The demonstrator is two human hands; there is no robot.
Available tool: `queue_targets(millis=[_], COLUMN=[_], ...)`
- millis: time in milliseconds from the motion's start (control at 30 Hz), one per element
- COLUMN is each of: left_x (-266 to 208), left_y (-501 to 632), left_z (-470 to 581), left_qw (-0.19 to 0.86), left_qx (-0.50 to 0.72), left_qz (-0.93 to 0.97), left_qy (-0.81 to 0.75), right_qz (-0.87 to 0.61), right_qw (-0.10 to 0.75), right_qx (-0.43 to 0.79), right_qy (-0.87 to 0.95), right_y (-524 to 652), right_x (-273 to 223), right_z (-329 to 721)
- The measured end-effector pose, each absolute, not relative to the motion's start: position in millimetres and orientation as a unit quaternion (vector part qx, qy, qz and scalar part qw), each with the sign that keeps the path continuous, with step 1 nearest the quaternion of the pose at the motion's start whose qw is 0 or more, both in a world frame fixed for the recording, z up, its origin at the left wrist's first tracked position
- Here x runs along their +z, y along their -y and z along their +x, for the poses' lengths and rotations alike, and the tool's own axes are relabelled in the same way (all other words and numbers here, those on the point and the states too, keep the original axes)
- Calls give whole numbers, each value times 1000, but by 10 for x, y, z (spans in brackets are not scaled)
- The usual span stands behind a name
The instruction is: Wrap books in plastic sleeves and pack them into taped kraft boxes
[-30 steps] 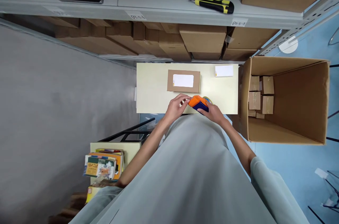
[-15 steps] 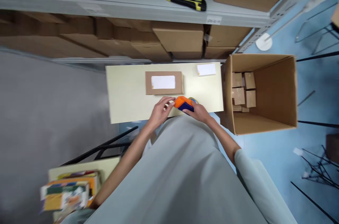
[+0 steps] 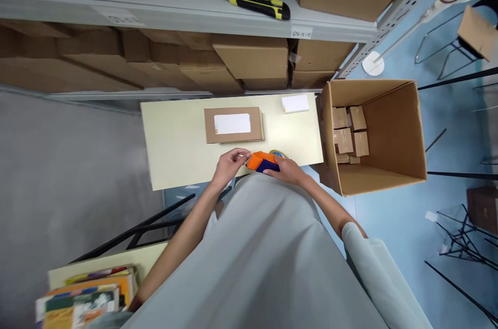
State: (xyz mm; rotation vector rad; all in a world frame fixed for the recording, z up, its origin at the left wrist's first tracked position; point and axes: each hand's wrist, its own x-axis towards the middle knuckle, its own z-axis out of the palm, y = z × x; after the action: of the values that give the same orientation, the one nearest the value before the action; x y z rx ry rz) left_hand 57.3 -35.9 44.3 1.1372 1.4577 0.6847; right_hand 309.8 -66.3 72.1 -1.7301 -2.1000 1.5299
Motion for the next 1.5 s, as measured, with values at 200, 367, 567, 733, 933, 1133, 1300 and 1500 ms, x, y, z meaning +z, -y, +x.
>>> queue_targets(millis=[200,367,567,733,933,1133,1300,1500], left_x=[379,378,216,-97,-468,-755,-907,-903], left_y=[544,781,883,821,635,438,317,184], left_z=[592,677,473,278,500,636,857,1104], left_qw=[509,495,432,454,502,467,405,384], left_qx=[323,334,387,402,430,465,517,581], left_qz=[482,472,417,383,314,261,181,40], left_qy=[-635,-648,-699,-697,-681,-705,-732,-717], right_qz=[-568,-539,-539,-547,-530,-519,-545,-549], right_qw=[-22,-51,-90,-113,-211,-247,-229,-195], right_qx=[451,437,396,361,208,183,170,150], right_qy=[688,718,738,747,795,798,788,799], right_y=[624,615,569,429,143,28,35,38], right_x=[701,787,824,734,391,82,-79,-213], right_z=[3080,3117,3458,3761,3731,3658,3574,3534])
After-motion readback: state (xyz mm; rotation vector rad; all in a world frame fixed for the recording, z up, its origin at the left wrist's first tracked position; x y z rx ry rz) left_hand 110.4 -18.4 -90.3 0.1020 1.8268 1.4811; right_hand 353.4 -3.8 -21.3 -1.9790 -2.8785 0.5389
